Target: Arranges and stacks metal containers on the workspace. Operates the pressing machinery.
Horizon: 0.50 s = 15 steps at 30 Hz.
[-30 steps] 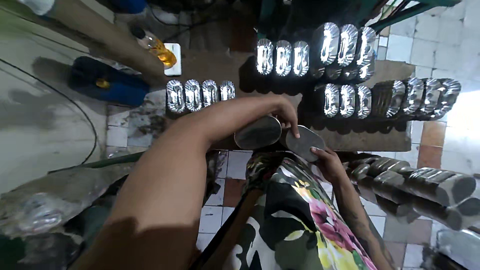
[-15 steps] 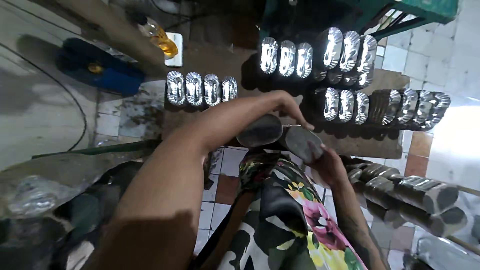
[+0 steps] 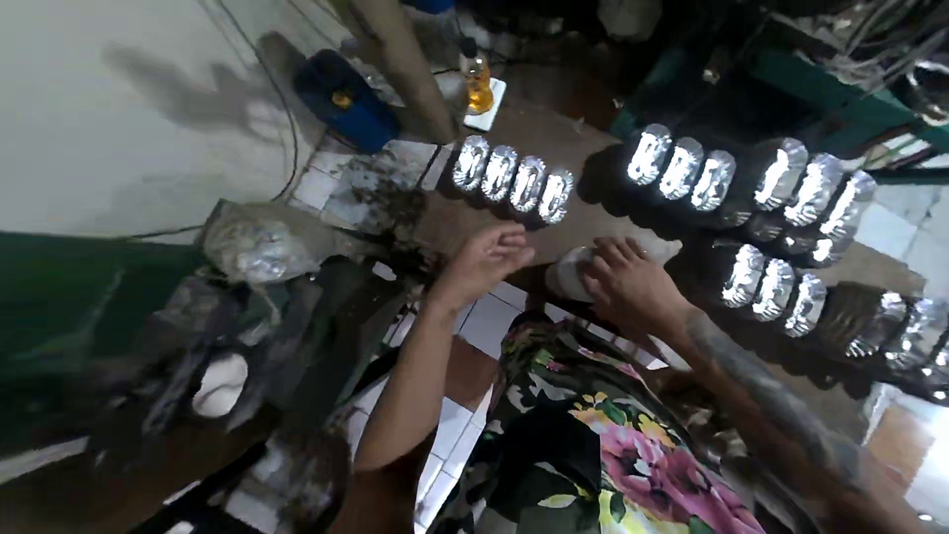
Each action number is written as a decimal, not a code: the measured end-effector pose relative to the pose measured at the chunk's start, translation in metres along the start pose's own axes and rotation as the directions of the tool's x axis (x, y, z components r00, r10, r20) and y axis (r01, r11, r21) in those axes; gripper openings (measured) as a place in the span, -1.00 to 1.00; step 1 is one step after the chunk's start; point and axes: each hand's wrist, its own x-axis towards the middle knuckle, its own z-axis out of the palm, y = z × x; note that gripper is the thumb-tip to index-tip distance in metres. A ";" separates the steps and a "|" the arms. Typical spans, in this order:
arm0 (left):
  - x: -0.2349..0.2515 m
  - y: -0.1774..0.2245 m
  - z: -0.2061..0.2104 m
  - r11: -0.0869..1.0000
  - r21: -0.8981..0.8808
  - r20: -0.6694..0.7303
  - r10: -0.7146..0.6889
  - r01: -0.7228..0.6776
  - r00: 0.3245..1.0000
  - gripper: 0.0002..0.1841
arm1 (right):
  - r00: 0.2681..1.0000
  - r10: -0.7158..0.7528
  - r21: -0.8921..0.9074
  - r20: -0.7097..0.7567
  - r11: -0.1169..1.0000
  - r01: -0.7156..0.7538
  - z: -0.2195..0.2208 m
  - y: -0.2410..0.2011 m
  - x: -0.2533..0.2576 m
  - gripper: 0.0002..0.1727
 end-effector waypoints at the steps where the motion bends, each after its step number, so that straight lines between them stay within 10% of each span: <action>1: -0.012 -0.016 -0.002 0.999 -0.024 -0.017 -0.035 0.035 0.999 -0.46 | 1.000 -0.019 0.013 -0.019 1.000 0.019 0.001 0.003 0.001 -0.43; 8: -0.062 -0.083 -0.006 0.987 -0.119 -0.171 -0.131 0.111 0.977 -0.49 | 1.000 -0.021 0.084 -0.020 0.996 0.022 -0.009 0.008 0.002 -0.44; 15: -0.062 -0.060 -0.008 0.995 -0.007 -0.175 -0.104 0.104 0.979 -0.47 | 0.978 0.077 0.291 -0.192 0.957 -0.018 -0.045 0.020 -0.033 -0.25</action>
